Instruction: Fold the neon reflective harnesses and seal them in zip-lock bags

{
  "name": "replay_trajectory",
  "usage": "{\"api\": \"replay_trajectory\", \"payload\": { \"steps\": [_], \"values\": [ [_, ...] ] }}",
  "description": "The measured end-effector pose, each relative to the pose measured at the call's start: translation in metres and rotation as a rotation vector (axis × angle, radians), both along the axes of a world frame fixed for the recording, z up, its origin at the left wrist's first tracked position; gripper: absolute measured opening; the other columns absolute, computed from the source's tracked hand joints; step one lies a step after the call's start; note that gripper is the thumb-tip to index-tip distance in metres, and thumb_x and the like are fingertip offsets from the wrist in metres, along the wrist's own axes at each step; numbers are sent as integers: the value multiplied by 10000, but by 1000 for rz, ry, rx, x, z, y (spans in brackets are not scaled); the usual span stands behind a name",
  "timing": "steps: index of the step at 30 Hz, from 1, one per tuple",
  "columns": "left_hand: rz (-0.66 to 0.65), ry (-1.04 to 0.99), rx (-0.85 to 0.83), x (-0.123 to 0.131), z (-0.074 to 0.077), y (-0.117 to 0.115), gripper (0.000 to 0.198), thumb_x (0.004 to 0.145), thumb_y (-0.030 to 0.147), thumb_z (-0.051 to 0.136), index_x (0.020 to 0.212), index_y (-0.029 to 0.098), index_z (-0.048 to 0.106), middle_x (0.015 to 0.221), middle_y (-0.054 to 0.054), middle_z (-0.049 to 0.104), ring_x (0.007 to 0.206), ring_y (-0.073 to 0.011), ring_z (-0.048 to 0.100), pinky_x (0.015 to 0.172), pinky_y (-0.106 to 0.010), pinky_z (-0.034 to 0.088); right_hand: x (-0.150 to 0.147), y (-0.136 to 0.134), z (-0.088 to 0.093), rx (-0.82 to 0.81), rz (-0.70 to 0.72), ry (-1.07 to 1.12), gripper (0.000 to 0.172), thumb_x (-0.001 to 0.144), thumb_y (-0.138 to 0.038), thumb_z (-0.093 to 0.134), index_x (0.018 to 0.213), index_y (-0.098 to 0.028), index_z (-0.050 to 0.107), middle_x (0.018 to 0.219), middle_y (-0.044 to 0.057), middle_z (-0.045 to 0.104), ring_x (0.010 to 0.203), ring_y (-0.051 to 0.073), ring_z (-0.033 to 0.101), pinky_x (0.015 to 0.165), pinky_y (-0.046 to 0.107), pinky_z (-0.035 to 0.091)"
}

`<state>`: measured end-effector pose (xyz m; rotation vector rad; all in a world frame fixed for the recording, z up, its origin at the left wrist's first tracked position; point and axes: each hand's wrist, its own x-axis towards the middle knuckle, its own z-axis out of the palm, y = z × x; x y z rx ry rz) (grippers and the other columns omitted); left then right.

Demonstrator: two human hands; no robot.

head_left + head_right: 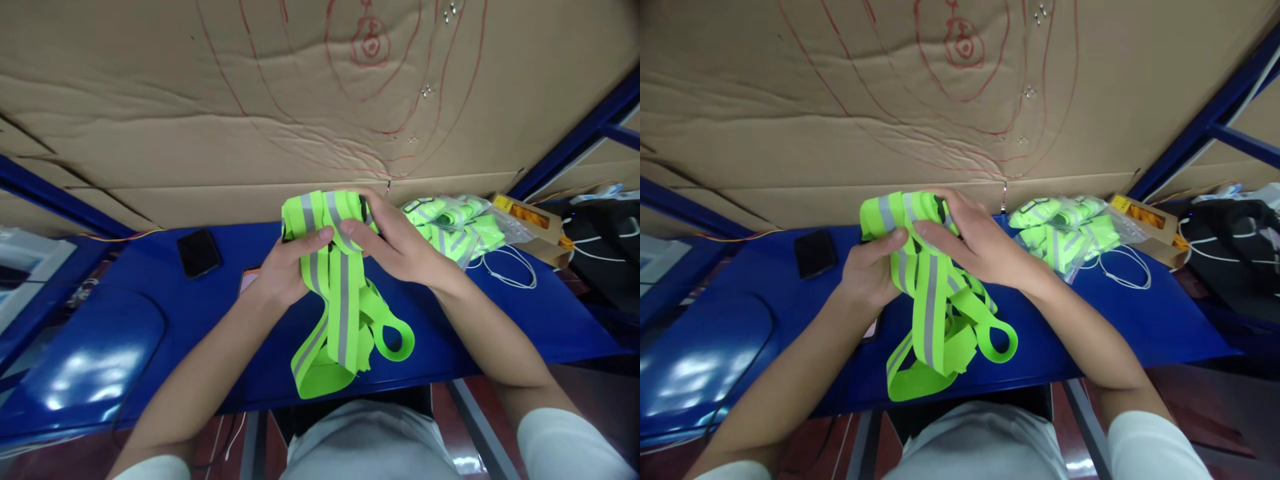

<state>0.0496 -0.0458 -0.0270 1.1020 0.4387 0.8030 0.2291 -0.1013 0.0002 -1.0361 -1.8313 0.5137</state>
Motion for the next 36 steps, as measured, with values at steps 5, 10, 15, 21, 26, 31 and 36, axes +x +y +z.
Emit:
{"api": "replay_trajectory", "payload": {
  "steps": [5, 10, 15, 21, 26, 31, 36],
  "values": [
    [45, 63, 12, 0, 1, 0, 454, 729, 524, 875, 1059, 222, 798, 1044, -75, 815, 1065, -376, 770, 899, -473, 677, 8, -1, 2, 64, 76, -153, 448, 1046, -444, 545, 1430, -221, 486, 1453, 91, 588, 1383, 251, 535, 1190, 407, 431],
    [10, 103, -11, 2, 1, 1, 423, 752, 498, 860, 1056, 211, 796, 1046, -88, 816, 1096, -383, 761, 932, -480, 669, 17, -2, 5, -41, 8, -114, 288, 1015, -476, 600, 1123, -214, 647, 959, 14, 720, 872, 197, 693, 824, 312, 574],
    [-151, 20, 12, 2, -4, 1, 481, 721, 544, 858, 1083, 233, 795, 1029, -91, 820, 1160, -426, 730, 975, -537, 638, 9, -14, 13, 128, -116, -41, 358, 1020, -409, 608, 1316, -209, 638, 1256, 46, 716, 1155, 228, 683, 1046, 355, 552],
    [-244, 85, -3, 5, -7, -9, 318, 781, 348, 885, 1064, 230, 800, 1111, -87, 813, 1137, -367, 750, 1023, -507, 610, 12, -23, 10, 295, -119, -222, 433, 1049, -291, 492, 1463, -392, 562, 1468, -52, 629, 1348, 228, 613, 1178, 390, 501],
    [-291, 35, 30, -7, -2, -5, 494, 651, 633, 914, 966, 267, 812, 1021, -76, 822, 1111, -381, 756, 898, -480, 663, 20, -13, 9, 412, 113, -347, 458, 1047, -157, 437, 1436, -299, 631, 1496, -14, 617, 1468, 216, 514, 1259, 416, 426],
    [-178, 28, -2, -4, 1, -3, 499, 747, 620, 857, 1114, 288, 791, 1106, -71, 809, 1146, -375, 744, 903, -478, 664, 34, -14, 23, 246, 217, -407, 550, 969, -86, 500, 1447, -328, 621, 1636, -66, 458, 1597, 212, 317, 1346, 457, 269],
    [-220, 70, -32, 1, -2, -6, 569, 733, 414, 923, 1246, 249, 743, 1146, -113, 798, 1107, -394, 755, 911, -507, 657, 40, -13, 24, -9, 108, -98, 643, 856, -352, 818, 1460, -324, 601, 1645, 3, 454, 1552, 277, 399, 1289, 441, 371]
  ]
}}
